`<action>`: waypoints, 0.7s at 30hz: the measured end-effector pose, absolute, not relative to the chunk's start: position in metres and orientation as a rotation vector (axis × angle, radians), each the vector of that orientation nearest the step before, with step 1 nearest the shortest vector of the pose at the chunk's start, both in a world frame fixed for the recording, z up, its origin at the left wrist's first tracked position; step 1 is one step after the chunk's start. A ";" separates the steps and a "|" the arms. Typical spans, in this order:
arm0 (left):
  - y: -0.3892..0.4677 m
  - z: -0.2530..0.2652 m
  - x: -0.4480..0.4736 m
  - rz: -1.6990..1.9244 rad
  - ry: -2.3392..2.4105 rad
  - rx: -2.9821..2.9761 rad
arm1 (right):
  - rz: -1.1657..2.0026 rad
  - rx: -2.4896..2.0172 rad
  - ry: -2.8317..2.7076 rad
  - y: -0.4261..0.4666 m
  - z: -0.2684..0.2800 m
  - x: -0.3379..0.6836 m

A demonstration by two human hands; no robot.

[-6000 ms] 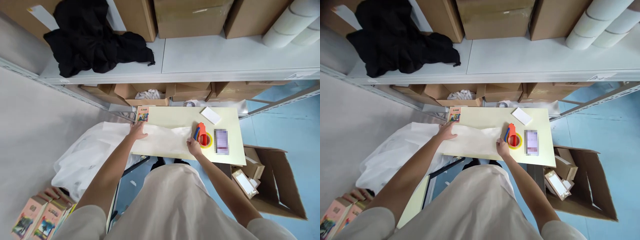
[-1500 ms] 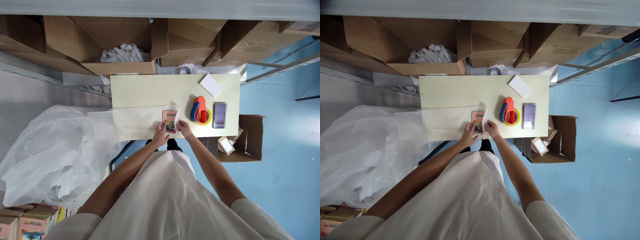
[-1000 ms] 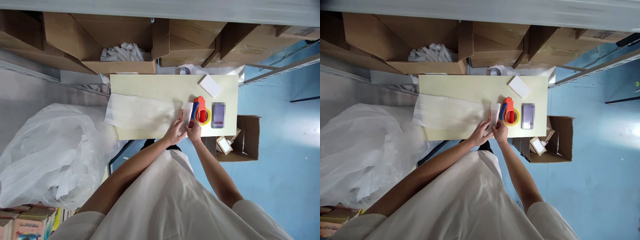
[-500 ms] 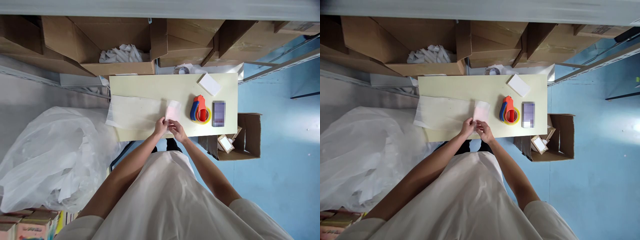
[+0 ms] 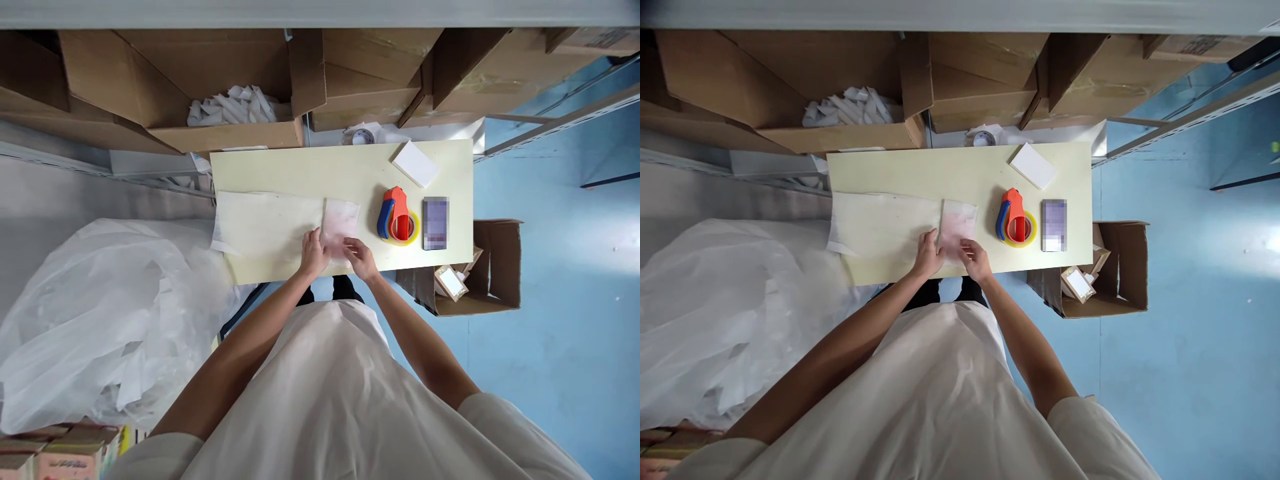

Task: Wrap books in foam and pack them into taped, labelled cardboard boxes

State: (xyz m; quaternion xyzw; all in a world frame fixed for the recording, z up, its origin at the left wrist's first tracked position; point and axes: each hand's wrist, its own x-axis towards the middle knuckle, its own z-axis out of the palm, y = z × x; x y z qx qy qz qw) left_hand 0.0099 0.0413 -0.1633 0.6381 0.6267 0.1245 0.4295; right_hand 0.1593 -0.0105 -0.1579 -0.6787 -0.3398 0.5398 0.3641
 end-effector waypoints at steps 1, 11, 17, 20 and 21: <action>0.040 -0.163 0.008 0.301 1.523 1.599 | 1.290 -1.854 -0.839 -0.013 -0.158 0.163; 0.035 -0.169 0.012 0.324 1.366 1.269 | 1.508 -1.716 -0.441 -0.001 -0.148 0.184; 0.030 -0.160 0.032 0.400 1.230 1.218 | 1.375 -1.808 -0.642 0.004 -0.123 0.181; 0.037 -0.150 0.022 0.502 1.352 1.129 | 1.364 -1.829 -0.729 0.009 -0.119 0.165; 0.040 -0.146 0.016 0.523 1.366 1.093 | 1.378 -1.820 -0.759 0.011 -0.120 0.158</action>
